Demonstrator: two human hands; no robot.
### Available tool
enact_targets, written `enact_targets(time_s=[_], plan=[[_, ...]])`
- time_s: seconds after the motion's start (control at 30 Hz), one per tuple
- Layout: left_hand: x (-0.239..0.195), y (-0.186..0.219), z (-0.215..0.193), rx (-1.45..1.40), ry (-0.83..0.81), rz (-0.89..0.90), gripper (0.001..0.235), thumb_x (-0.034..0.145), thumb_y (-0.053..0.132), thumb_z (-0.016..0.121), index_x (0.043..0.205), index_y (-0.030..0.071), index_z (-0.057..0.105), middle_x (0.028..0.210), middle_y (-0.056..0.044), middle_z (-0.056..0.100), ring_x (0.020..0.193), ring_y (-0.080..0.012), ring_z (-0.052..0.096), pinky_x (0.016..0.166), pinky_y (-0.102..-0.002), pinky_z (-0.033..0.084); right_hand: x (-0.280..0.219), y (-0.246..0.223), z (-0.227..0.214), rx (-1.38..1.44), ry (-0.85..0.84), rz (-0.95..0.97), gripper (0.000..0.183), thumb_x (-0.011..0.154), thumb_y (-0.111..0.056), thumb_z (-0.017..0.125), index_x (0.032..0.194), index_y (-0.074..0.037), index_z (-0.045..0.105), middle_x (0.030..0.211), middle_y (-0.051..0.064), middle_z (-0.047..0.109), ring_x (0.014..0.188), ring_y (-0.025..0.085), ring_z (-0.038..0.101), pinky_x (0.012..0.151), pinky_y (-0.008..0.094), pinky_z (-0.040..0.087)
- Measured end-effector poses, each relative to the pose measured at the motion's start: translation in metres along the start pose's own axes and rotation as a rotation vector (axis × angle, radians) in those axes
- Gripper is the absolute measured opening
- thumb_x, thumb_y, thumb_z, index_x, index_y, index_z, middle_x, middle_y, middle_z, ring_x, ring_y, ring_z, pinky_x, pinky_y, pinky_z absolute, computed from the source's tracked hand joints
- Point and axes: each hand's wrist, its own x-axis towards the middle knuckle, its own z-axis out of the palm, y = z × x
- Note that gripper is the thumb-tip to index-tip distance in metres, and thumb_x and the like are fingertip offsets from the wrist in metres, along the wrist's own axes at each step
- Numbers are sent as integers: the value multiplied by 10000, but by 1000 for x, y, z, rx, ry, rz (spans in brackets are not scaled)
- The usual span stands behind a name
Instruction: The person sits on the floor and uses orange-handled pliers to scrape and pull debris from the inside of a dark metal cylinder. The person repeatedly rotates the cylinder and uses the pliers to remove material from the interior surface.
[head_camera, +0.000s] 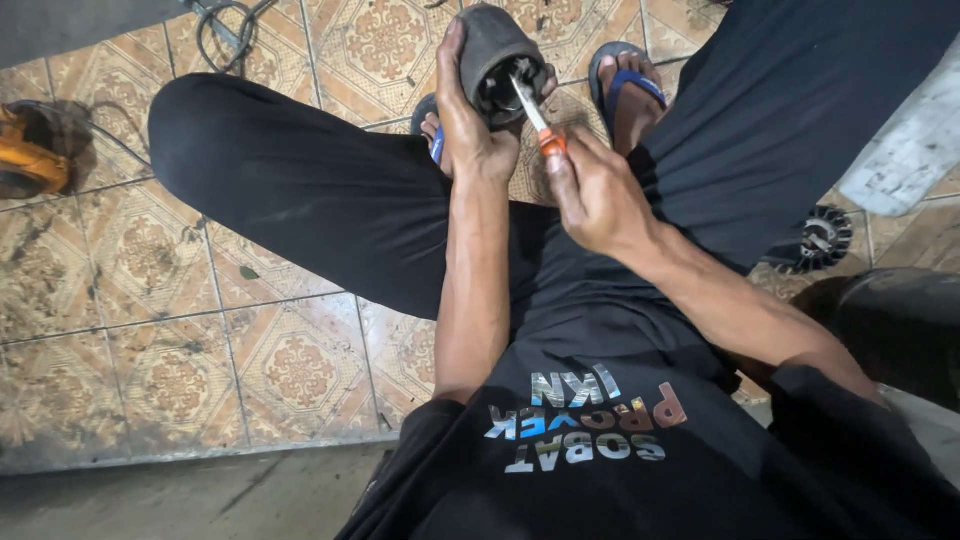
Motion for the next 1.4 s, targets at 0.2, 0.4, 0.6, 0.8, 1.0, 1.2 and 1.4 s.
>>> enact_targets(time_s=[0.2,0.4,0.6,0.8,1.0,1.2,1.4], plan=[[-15,3,13,-93,114,79,557,789,428,705,1295,219,605,1236,-126,599,1048,-378,629,713,-649,608,-5,2,7,-221,-2,-43,374,1105,-184,405,1191,122,601,1102,254,576,933,444,628,784,481,539],[-12,-5,6,22,55,223,651,819,443,698,1286,4,584,1107,-185,614,1002,-302,628,813,-401,555,15,-11,3,-120,-91,45,381,1119,-218,347,933,48,548,877,216,527,800,385,538,744,496,419],[-14,5,5,-60,137,94,682,817,466,670,1330,24,593,1164,-172,638,1059,-297,626,914,-408,538,29,-20,6,-104,-181,130,386,1133,-217,352,907,34,539,869,205,534,790,369,541,732,493,421],[2,4,-13,-199,125,119,575,805,463,697,1278,153,592,1148,-181,622,835,-451,696,689,-585,616,15,8,-1,189,-245,253,492,1143,-327,358,746,-57,465,817,105,444,836,249,492,800,397,373],[17,-13,-31,-220,-65,268,519,921,425,680,1364,171,585,1215,-188,643,976,-413,678,669,-608,628,0,31,-15,944,-70,880,406,1002,-335,571,1035,45,712,982,214,706,927,341,735,867,521,675],[29,-25,-52,-220,-295,365,587,1029,398,711,1460,44,528,1320,-201,631,1192,-393,614,976,-530,529,4,24,-16,1084,-127,817,310,1065,-371,464,1006,-113,626,778,-20,466,720,154,578,696,389,575],[-22,-4,-25,83,-393,627,746,911,343,811,1534,94,483,1260,-165,659,1157,-284,652,955,-413,553,-14,49,5,1067,-58,643,473,1048,-339,546,638,-105,564,770,73,619,942,241,735,868,403,636]])
